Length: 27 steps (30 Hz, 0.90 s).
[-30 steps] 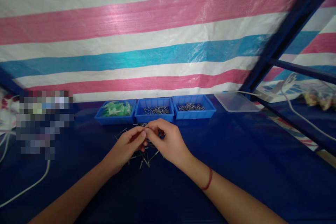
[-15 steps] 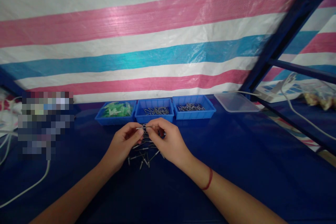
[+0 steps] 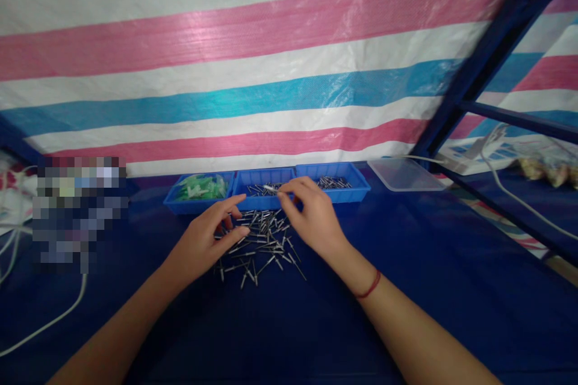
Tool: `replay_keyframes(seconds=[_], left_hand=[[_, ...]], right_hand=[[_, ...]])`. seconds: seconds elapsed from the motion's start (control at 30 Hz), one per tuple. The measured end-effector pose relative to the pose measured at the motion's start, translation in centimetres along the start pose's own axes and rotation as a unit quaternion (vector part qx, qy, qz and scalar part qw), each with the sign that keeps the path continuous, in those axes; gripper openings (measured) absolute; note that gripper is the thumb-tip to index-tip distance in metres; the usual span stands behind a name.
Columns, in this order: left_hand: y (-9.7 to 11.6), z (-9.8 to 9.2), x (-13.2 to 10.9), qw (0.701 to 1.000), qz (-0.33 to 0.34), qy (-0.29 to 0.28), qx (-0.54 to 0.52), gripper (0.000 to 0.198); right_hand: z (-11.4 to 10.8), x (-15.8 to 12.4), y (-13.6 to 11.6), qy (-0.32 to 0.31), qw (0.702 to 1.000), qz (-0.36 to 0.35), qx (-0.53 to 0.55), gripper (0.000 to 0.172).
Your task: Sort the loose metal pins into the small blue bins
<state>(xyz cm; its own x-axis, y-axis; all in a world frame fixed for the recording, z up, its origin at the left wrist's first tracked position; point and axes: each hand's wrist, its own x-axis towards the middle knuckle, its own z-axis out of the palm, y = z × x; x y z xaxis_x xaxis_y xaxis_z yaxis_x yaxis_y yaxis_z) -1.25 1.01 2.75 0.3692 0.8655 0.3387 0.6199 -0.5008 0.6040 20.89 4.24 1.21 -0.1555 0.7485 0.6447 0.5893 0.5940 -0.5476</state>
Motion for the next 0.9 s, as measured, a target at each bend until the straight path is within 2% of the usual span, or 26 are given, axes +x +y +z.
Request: replay_keyframes(seconds=[0.07, 0.17, 0.23, 0.3, 0.33, 0.37, 0.4, 0.47, 0.5, 0.57, 0.63, 0.7, 0.8, 0.9], left_hand=[[-0.3, -1.1, 0.1, 0.995, 0.007, -0.040, 0.089, 0.034], [-1.0, -2.7, -0.1, 0.983, -0.014, -0.077, 0.164, 0.032], [-1.5, -3.7, -0.6, 0.976, -0.049, -0.098, 0.188, 0.034], [-2.2, -4.7, -1.3, 0.968, -0.096, -0.121, 0.200, 0.033], [-2.5, -5.2, -1.7, 0.962, -0.124, -0.138, 0.201, 0.035], [-2.9, -5.6, -2.0, 0.955, -0.152, -0.156, 0.200, 0.043], [-3.2, -6.0, -2.4, 0.949, -0.177, -0.166, 0.199, 0.053], [-3.6, -6.4, -2.8, 0.942, -0.209, -0.174, 0.197, 0.070], [-3.7, -6.4, -2.9, 0.939, -0.218, -0.179, 0.196, 0.075], [-3.5, -6.1, -3.0, 0.936, -0.220, -0.201, 0.188, 0.079], [-3.0, -5.4, -2.9, 0.935, -0.203, -0.234, 0.172, 0.080], [-2.3, -4.6, -2.7, 0.936, -0.187, -0.248, 0.166, 0.082], [-1.6, -3.6, -2.5, 0.935, -0.176, -0.239, 0.193, 0.081], [-1.7, -3.0, -2.3, 0.939, -0.153, -0.236, 0.196, 0.071]], right_hand=[[-1.1, 0.7, 2.3, 0.057, 0.992, 0.038, -0.103, 0.015], [-2.3, 1.3, 5.1, 0.068, 0.966, 0.074, -0.236, 0.019], [-2.7, 1.6, 5.3, 0.066, 0.955, 0.081, -0.278, 0.024], [-3.0, 1.5, 4.2, 0.034, 0.960, 0.075, -0.266, 0.026], [-3.2, 1.4, 3.3, -0.004, 0.968, 0.070, -0.241, 0.026], [-3.5, 1.1, 2.3, -0.074, 0.973, 0.069, -0.205, 0.027], [-3.7, 0.8, 1.4, -0.170, 0.969, 0.066, -0.166, 0.029], [-4.0, -0.2, 0.1, -0.326, 0.935, 0.089, -0.105, 0.033], [-4.0, -0.7, -0.3, -0.375, 0.916, 0.103, -0.099, 0.036], [-3.6, -1.7, -0.7, -0.424, 0.890, 0.128, -0.106, 0.037], [-2.7, -2.3, -1.0, -0.427, 0.887, 0.137, -0.110, 0.035], [-1.6, -2.6, -1.5, -0.410, 0.898, 0.124, -0.096, 0.030], [0.0, -2.8, -2.4, -0.376, 0.921, 0.064, -0.081, 0.022], [1.2, -2.8, -3.1, -0.358, 0.927, 0.027, -0.106, 0.012]])
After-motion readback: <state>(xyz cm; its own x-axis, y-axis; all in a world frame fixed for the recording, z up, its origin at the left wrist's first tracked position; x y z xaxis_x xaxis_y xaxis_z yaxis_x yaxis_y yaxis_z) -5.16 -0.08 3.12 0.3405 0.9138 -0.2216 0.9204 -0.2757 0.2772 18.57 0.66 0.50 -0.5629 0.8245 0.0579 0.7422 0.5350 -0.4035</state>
